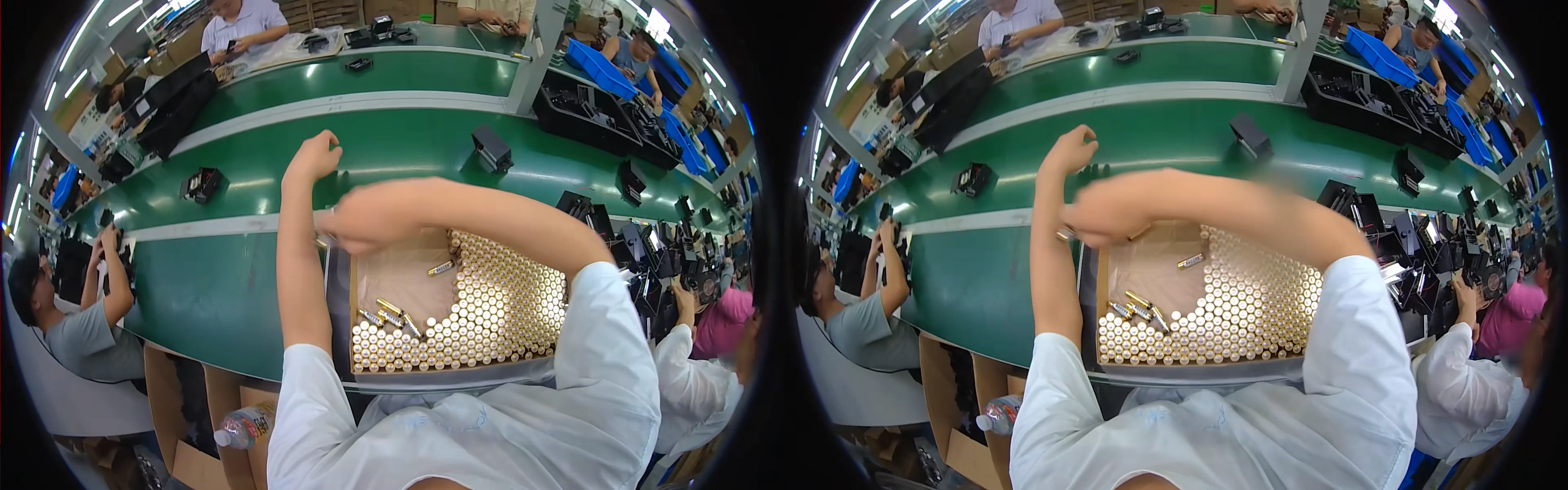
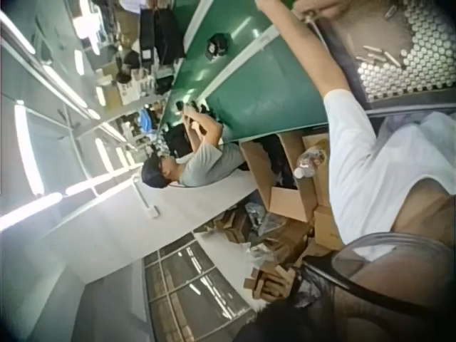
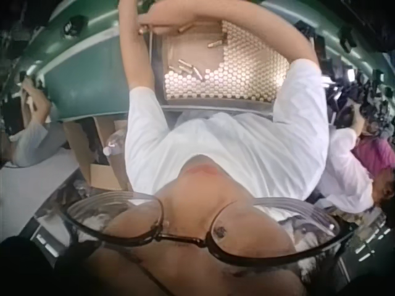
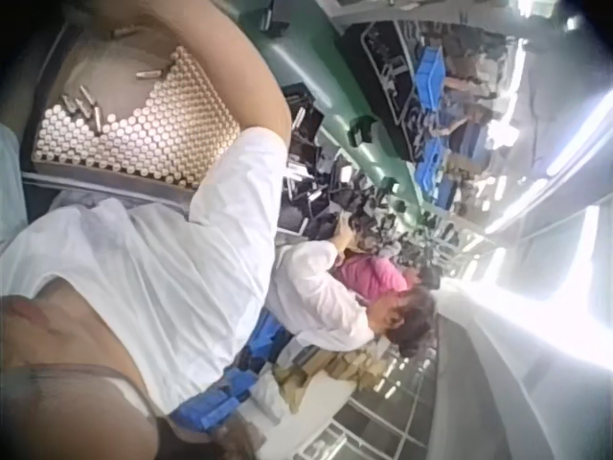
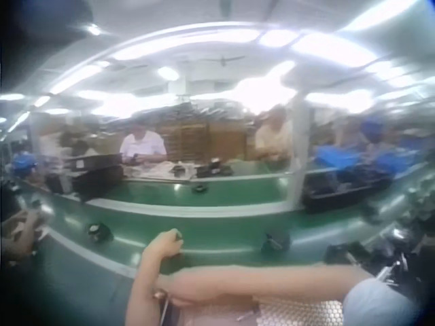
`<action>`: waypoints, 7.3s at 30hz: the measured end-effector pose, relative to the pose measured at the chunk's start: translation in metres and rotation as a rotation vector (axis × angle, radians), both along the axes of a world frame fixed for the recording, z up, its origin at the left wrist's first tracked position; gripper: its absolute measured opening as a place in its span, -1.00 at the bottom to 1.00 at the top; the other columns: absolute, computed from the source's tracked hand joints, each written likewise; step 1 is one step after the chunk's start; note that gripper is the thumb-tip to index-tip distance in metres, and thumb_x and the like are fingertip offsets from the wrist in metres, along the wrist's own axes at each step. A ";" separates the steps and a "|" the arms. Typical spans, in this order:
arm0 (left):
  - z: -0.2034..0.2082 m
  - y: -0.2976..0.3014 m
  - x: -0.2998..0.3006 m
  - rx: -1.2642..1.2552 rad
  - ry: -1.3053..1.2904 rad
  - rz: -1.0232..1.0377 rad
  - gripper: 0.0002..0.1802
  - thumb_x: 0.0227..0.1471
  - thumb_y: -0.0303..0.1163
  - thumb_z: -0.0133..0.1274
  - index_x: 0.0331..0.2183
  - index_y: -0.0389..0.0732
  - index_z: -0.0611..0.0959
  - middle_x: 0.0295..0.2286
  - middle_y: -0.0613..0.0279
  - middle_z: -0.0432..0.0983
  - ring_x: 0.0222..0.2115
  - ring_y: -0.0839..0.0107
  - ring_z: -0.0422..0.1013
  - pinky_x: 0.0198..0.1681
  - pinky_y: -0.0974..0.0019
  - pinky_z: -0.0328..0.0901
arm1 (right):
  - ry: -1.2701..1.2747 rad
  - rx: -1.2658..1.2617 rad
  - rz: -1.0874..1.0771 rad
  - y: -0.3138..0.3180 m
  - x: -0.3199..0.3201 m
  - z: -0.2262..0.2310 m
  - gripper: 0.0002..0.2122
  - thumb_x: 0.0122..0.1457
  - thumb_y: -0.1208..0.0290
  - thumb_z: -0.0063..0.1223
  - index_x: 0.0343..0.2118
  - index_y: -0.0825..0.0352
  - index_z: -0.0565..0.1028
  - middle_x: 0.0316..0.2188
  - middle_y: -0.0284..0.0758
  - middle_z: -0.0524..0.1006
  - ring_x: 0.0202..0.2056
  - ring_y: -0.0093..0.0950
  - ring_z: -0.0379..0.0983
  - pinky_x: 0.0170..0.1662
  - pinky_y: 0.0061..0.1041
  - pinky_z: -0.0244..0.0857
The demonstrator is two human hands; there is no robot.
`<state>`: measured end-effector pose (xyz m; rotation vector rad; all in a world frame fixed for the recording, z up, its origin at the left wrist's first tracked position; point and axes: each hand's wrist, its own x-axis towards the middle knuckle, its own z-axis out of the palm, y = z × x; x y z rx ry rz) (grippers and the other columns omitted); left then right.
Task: The person takes batteries from a box, inserts them into electronic battery holders by hand, and places the assembled units onto the conveyor table.
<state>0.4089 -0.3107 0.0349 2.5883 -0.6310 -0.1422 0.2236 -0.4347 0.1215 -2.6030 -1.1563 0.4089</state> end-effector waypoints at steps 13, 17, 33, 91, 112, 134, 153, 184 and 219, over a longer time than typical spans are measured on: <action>0.023 -0.083 -0.064 -0.085 -0.068 -0.407 -0.37 0.01 -0.50 0.12 0.14 -0.02 0.39 -0.14 0.09 0.48 -0.27 0.19 0.47 -0.16 0.17 0.38 | -0.657 0.336 0.142 0.013 -0.039 0.066 -0.92 0.10 0.42 0.06 -0.41 0.28 0.42 -0.56 -0.25 0.56 -0.59 -0.25 0.51 -0.56 -0.30 0.36; 0.046 -0.108 -0.102 0.090 -0.181 -0.492 -0.28 0.04 -0.40 0.17 0.22 0.02 0.29 -0.01 -0.01 0.39 -0.11 0.11 0.44 -0.07 0.13 0.37 | -0.744 0.404 0.148 0.002 -0.051 0.082 -0.93 0.06 0.46 0.07 -0.47 0.31 0.45 -0.57 -0.27 0.56 -0.64 -0.25 0.47 -0.59 -0.33 0.33; 0.052 -0.252 -0.142 0.090 -0.353 -0.621 -0.49 0.00 -0.19 0.25 -0.03 -0.21 0.55 -0.09 -0.03 0.42 -0.15 0.06 0.42 -0.04 0.13 0.36 | -0.766 0.500 0.233 -0.024 -0.091 0.112 -0.81 0.24 0.34 -0.04 -0.29 0.33 0.55 -0.35 -0.20 0.62 -0.40 -0.19 0.53 -0.36 -0.21 0.42; 0.023 -0.362 -0.263 -0.495 -0.144 -1.404 -0.46 0.05 -0.40 0.11 0.10 -0.13 0.46 -0.25 0.19 0.56 -0.21 0.22 0.47 -0.05 0.27 0.33 | -0.699 0.485 0.376 -0.015 -0.104 0.112 -0.71 0.18 0.17 0.05 -0.37 0.32 0.65 -0.43 -0.23 0.63 -0.47 -0.20 0.50 -0.40 -0.22 0.39; -0.037 -0.274 -0.089 -0.221 0.078 -0.670 -0.79 0.02 -0.37 0.19 -0.29 -0.28 0.71 -0.47 0.22 0.61 -0.50 0.42 0.43 -0.35 0.37 0.35 | -0.571 0.452 0.329 -0.021 -0.111 0.109 -0.86 0.03 0.44 0.08 -0.43 0.28 0.66 -0.50 -0.24 0.61 -0.56 -0.28 0.43 -0.51 -0.28 0.30; -0.048 -0.235 -0.058 -0.080 -0.420 -0.676 -0.82 0.08 -0.32 0.16 -0.30 -0.19 0.73 -0.39 0.28 0.62 -0.42 0.39 0.45 -0.28 0.34 0.35 | -0.638 0.338 0.127 -0.014 -0.077 0.094 -0.95 0.02 0.49 0.11 -0.48 0.30 0.47 -0.59 -0.24 0.56 -0.60 -0.25 0.46 -0.56 -0.27 0.34; 0.005 -0.057 -0.048 -1.171 0.758 -0.272 -0.69 0.25 -0.36 -0.02 -0.01 -0.28 0.52 -0.22 0.12 0.56 -0.24 0.33 0.52 -0.23 0.26 0.46 | -0.311 0.112 -0.541 -0.105 0.059 0.038 -0.82 -0.02 0.56 0.16 -0.30 0.33 0.63 -0.46 -0.24 0.62 -0.50 -0.27 0.47 -0.35 -0.33 0.39; 0.029 -0.051 -0.040 -1.512 0.771 0.079 -0.41 0.10 -0.49 0.07 0.09 -0.18 0.17 -0.05 -0.16 0.21 -0.10 0.03 0.35 -0.18 -0.05 0.49 | 0.175 0.474 -0.815 -0.080 0.081 0.023 -0.82 0.15 0.44 0.04 -0.50 0.46 0.55 -0.66 -0.34 0.50 -0.67 -0.58 0.39 -0.58 -0.58 0.35; 0.010 -0.039 -0.021 -1.032 0.535 0.190 -0.30 -0.10 -0.71 0.09 0.06 -0.17 0.20 -0.17 -0.22 0.36 -0.26 0.08 0.43 -0.36 0.07 0.45 | -0.838 -0.225 -0.304 -0.049 0.115 -0.083 -0.78 0.15 0.29 0.02 -0.49 0.30 0.60 -0.45 -0.17 0.62 -0.54 -0.24 0.53 -0.47 -0.27 0.40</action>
